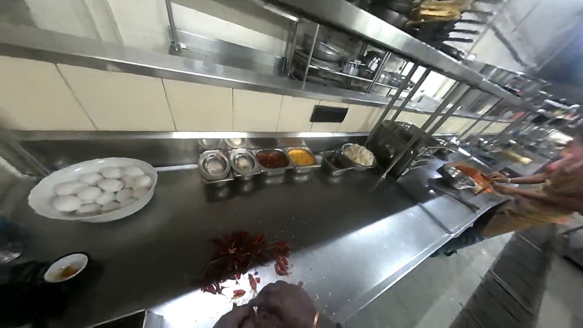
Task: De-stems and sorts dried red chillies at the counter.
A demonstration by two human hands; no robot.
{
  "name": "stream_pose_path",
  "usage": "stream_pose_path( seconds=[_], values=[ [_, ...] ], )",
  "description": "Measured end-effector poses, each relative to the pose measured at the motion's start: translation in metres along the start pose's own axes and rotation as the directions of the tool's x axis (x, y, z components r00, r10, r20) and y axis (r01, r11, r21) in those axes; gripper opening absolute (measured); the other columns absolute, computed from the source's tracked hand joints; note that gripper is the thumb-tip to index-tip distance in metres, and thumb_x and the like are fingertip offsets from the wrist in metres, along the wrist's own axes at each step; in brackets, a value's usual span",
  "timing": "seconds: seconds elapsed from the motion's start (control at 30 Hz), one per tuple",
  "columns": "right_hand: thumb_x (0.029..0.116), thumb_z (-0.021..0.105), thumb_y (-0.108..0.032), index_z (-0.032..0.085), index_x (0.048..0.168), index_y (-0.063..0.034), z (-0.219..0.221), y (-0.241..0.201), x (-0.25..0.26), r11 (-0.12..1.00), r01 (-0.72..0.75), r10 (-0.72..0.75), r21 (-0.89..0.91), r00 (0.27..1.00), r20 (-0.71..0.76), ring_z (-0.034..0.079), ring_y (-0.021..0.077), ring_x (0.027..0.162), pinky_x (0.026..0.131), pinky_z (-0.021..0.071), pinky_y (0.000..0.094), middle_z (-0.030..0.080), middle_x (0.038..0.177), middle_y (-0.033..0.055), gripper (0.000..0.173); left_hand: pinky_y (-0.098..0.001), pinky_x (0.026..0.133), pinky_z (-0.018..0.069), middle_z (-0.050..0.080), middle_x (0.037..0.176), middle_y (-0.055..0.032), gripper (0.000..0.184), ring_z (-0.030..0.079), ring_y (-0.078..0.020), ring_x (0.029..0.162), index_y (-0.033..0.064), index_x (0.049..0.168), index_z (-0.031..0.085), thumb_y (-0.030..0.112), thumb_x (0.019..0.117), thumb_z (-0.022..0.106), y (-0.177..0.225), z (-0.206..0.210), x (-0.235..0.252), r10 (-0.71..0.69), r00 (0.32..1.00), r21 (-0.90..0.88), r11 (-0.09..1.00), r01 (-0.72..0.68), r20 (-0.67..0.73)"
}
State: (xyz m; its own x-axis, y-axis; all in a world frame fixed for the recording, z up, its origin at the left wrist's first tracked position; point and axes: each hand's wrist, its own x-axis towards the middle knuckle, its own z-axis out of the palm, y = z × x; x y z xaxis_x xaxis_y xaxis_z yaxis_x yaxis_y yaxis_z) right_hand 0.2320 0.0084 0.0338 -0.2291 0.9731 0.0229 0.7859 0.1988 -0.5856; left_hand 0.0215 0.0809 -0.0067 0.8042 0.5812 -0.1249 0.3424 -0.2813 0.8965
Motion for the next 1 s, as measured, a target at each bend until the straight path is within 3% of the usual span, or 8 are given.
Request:
stream_pose_path(
  seconds=[0.2,0.33,0.4,0.53,0.63,0.8,0.87,1.0],
  values=[
    [0.1036,0.058,-0.029,0.075,0.112,-0.0096,0.000,-0.009,-0.016,0.986,-0.100,0.102,0.132,0.995,-0.008,0.070,0.0226,0.100,0.090,0.0575,0.0444,0.072,0.109,0.0101,0.027,-0.0280,0.074,0.0534,0.065,0.091,-0.0011,0.026,0.061,-0.0079,0.078,0.0049,0.109,0.068,0.026,0.1053,0.053,0.013,-0.004,-0.001,-0.123,0.988,-0.397,0.906,0.149,0.089],
    [0.1028,0.061,-0.025,0.072,0.110,-0.0092,0.012,-0.005,-0.015,0.937,-0.123,0.170,0.326,0.978,-0.120,0.065,0.0142,0.084,0.078,0.0580,0.0346,0.067,0.103,0.0055,0.020,-0.0213,0.059,0.0518,0.059,0.075,0.0013,0.014,0.056,-0.0063,0.061,0.0109,0.103,0.062,0.017,0.1045,0.050,0.002,0.016,0.000,-0.177,0.981,-0.907,0.397,0.142,0.076],
    [0.1036,0.060,-0.021,0.069,0.113,-0.0070,0.015,-0.003,-0.020,0.767,-0.227,0.350,0.601,0.932,-0.095,0.061,0.0112,0.073,0.065,0.0536,0.0286,0.067,0.095,0.0041,0.019,-0.0196,0.055,0.0502,0.058,0.077,0.0008,0.014,0.054,-0.0056,0.059,0.0147,0.108,0.062,0.020,0.1070,0.049,0.009,0.019,-0.001,-0.236,0.972,-0.939,0.332,0.090,0.010],
    [0.1056,0.049,-0.029,0.062,0.124,-0.0183,0.010,0.001,-0.030,0.217,-0.262,0.601,0.940,0.795,0.083,0.054,0.0048,0.059,0.052,0.0473,0.0210,0.059,0.076,-0.0040,0.025,-0.0295,0.071,0.0550,0.070,0.097,-0.0008,0.019,0.064,-0.0107,0.078,0.0143,0.116,0.071,0.025,0.1062,0.057,0.022,-0.004,-0.006,-0.228,0.960,-0.311,0.935,0.169,-0.163],
    [0.1076,0.044,-0.028,0.061,0.118,-0.0135,-0.006,0.015,-0.021,-0.019,-0.197,0.647,0.980,0.745,0.163,0.062,0.0143,0.066,0.059,0.0566,0.0316,0.061,0.080,0.0023,0.025,-0.0463,0.094,0.0556,0.071,0.119,-0.0025,0.030,0.069,-0.0184,0.103,0.0225,0.132,0.069,0.032,0.1064,0.055,0.021,-0.010,-0.013,-0.131,0.981,0.244,0.956,0.164,-0.144],
    [0.1063,0.056,-0.030,0.068,0.118,-0.0069,-0.037,0.039,0.001,0.693,-0.545,0.670,0.473,0.728,-0.143,0.063,0.0216,0.078,0.068,0.0539,0.0411,0.067,0.097,0.0117,0.028,-0.0439,0.090,0.0570,0.071,0.112,-0.0014,0.024,0.069,-0.0159,0.097,0.0197,0.121,0.073,0.028,0.1057,0.056,0.018,-0.004,-0.016,-0.130,0.975,0.212,0.963,0.168,-0.180],
    [0.1045,0.058,-0.033,0.070,0.120,-0.0066,-0.039,0.059,0.023,0.764,-0.637,0.646,0.107,0.750,-0.142,0.068,0.0336,0.104,0.091,0.0550,0.0560,0.070,0.114,0.0179,0.033,-0.0421,0.088,0.0568,0.070,0.110,-0.0011,0.025,0.068,-0.0145,0.094,0.0203,0.122,0.072,0.030,0.1060,0.055,0.018,-0.002,-0.014,-0.157,0.977,0.168,0.969,0.181,-0.147],
    [0.0992,0.064,-0.040,0.068,0.117,-0.0094,-0.025,0.050,0.034,0.740,-0.663,0.659,-0.112,0.748,-0.073,0.069,0.0360,0.100,0.082,0.0564,0.0591,0.066,0.119,0.0179,0.035,-0.0383,0.085,0.0571,0.070,0.106,0.0009,0.025,0.067,-0.0117,0.089,0.0227,0.122,0.072,0.033,0.1062,0.055,0.016,0.000,-0.015,-0.171,0.978,0.129,0.974,0.186,-0.119]
  ],
)
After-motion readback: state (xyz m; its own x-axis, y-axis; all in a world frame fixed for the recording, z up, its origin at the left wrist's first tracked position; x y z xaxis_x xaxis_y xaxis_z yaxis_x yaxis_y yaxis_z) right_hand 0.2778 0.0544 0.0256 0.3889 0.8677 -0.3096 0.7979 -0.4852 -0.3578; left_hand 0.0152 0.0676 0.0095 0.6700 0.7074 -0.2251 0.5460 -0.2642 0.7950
